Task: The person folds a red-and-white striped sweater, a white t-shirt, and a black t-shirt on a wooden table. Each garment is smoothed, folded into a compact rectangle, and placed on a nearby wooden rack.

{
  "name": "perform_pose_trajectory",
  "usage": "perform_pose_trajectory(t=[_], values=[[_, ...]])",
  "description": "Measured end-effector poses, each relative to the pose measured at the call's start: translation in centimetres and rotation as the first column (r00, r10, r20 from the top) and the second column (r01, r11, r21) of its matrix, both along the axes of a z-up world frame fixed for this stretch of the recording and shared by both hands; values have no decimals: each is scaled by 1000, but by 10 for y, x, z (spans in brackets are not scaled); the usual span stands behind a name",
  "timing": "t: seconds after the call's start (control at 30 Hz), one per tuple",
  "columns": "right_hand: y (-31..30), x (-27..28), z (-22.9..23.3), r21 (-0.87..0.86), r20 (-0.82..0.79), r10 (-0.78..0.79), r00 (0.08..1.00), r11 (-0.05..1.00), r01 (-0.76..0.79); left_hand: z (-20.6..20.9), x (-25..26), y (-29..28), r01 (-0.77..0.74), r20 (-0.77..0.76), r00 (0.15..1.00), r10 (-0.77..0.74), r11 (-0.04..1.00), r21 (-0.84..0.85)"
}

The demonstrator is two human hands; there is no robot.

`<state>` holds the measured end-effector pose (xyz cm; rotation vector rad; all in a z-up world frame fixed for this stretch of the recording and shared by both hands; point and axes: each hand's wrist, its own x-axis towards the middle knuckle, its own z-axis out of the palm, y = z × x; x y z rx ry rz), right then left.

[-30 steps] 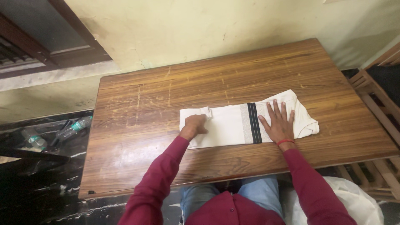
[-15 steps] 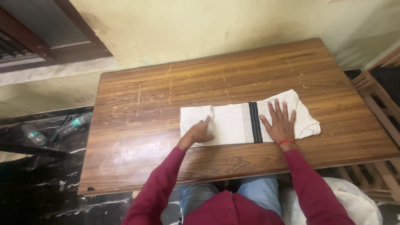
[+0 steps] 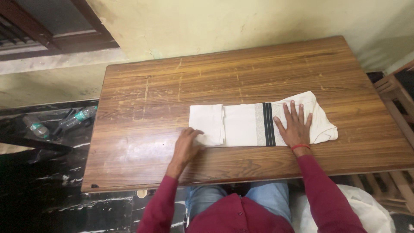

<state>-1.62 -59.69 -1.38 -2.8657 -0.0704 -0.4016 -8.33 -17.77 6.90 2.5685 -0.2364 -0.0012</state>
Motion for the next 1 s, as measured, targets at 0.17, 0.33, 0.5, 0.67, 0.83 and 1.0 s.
perform_pose_trajectory(t=[0.17,0.33,0.5,0.67,0.83,1.0], values=[[0,-2,3,45,97,39,994,998,-43,-22,-26,25,-185,-50,983,179,972,-148],[10,-23,26,-22,350,192,917,980,-197,-46,-35,30,-320,-59,945,323,868,-380],[78,-52,58,147,382,433,817,844,-516,-50,-48,30,-133,290,928,232,937,-323],[153,-76,65,239,190,557,808,773,-588,-39,-49,23,-108,336,921,195,959,-262],[177,-75,42,259,198,523,829,788,-559,-46,-50,27,-117,338,920,200,961,-251],[171,-73,20,410,85,448,890,799,-441,-64,-46,29,-160,311,917,249,945,-284]])
